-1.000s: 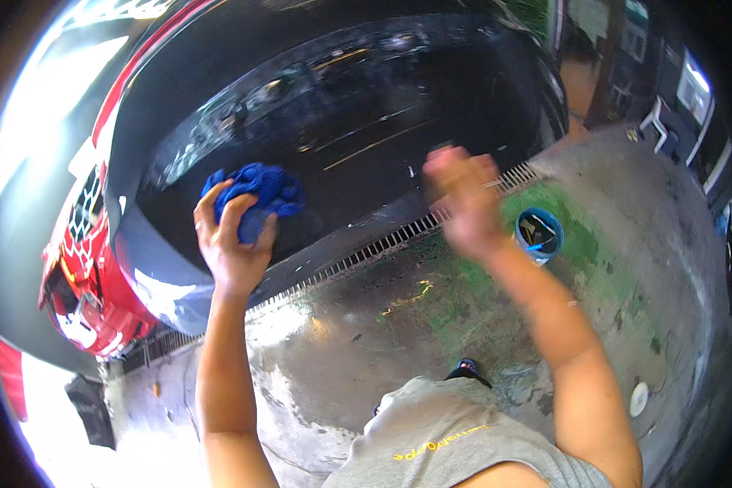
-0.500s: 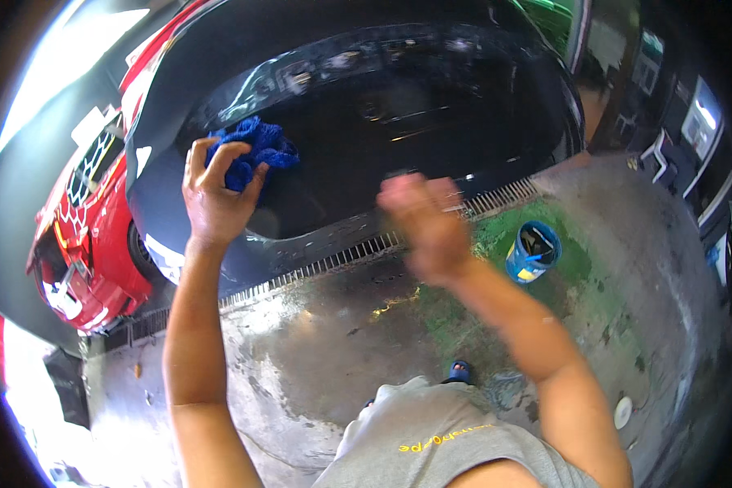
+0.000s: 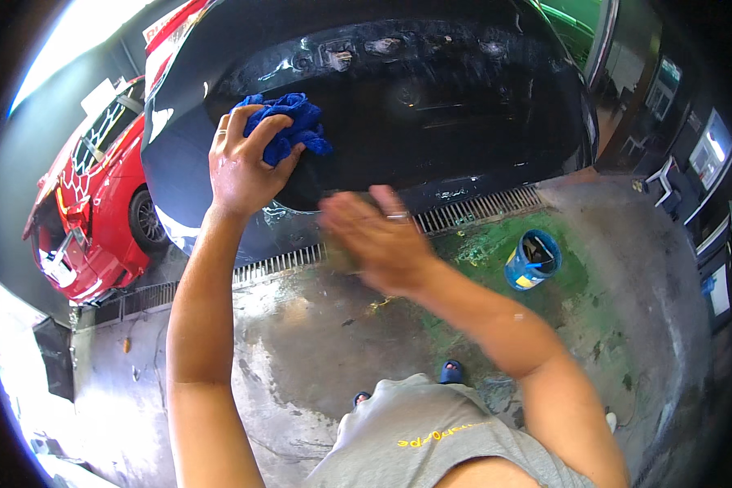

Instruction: The person wipes the interior of a car trunk with a blue cloth, repeatedly dipping the cloth into a bucket of water. The person scrubs the trunk surface and occasionally pauses to rinse the cloth.

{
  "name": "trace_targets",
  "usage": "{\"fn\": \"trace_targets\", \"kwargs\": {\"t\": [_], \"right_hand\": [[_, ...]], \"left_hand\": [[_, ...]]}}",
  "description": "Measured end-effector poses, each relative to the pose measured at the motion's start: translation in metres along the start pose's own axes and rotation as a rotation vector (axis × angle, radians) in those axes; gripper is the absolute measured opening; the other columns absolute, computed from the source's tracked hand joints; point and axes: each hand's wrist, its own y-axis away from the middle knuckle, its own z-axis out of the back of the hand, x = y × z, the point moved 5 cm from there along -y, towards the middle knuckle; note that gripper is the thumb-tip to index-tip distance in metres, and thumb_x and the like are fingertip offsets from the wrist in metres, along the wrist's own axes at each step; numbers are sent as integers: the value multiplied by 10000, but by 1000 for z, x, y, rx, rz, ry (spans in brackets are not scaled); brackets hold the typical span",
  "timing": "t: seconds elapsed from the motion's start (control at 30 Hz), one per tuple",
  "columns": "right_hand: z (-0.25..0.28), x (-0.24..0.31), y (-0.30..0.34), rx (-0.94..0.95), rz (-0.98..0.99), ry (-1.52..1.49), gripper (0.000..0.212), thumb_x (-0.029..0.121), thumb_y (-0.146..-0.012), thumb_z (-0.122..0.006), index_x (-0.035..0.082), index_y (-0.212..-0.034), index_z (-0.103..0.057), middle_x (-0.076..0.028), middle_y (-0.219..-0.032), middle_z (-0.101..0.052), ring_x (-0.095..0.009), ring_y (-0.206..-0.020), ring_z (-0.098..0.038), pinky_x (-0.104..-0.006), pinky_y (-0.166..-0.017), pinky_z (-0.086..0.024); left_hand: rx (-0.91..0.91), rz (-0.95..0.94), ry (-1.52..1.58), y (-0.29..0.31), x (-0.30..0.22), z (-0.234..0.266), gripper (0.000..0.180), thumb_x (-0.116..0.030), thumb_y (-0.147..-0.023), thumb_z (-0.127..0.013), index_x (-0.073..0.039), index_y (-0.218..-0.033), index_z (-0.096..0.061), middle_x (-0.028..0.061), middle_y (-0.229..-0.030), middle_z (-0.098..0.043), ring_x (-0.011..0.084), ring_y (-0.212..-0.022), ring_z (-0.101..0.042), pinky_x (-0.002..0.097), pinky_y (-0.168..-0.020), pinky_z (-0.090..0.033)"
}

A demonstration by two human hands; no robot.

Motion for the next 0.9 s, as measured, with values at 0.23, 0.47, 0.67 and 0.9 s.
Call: {"fn": "trace_targets", "kwargs": {"t": [0.23,0.47,0.67,0.9], "right_hand": [[50,-105,105,-25,-138,94,780,-1,-866,-695,91,-1624,-536,-124,-1699,-523,-262,-1640,-393,-593,-1350,-189],[-27,18,-7,30,112,39,826,120,-814,-706,115,-1624,-544,-53,-1747,-461,-206,-1680,-298,-610,-1365,-154],[55,-99,82,111,14,123,859,-4,-773,-718,82,-1610,-547,-96,-1737,-472,-240,-1665,-338,-629,-1335,-165],[-9,-7,-16,67,202,82,628,193,-951,-580,96,-1571,-601,-73,-1660,-560,-235,-1585,-457,-621,-1314,-257]], "left_hand": [[-54,-6,24,1,-14,-8,398,-283,-768,-950,-216,-1129,-796,110,-1222,-692,367,-1154,-694,498,-979,-596],[-31,-8,18,0,-10,-7,389,-270,-767,-948,-220,-1125,-804,109,-1235,-696,370,-1153,-695,502,-990,-592],[-47,1,34,-2,-20,-9,406,-262,-771,-958,-167,-1134,-802,151,-1246,-704,387,-1169,-700,503,-997,-584],[-48,2,1,6,-9,-4,415,-252,-760,-965,-163,-1131,-802,137,-1231,-711,382,-1159,-702,494,-976,-589]]}}
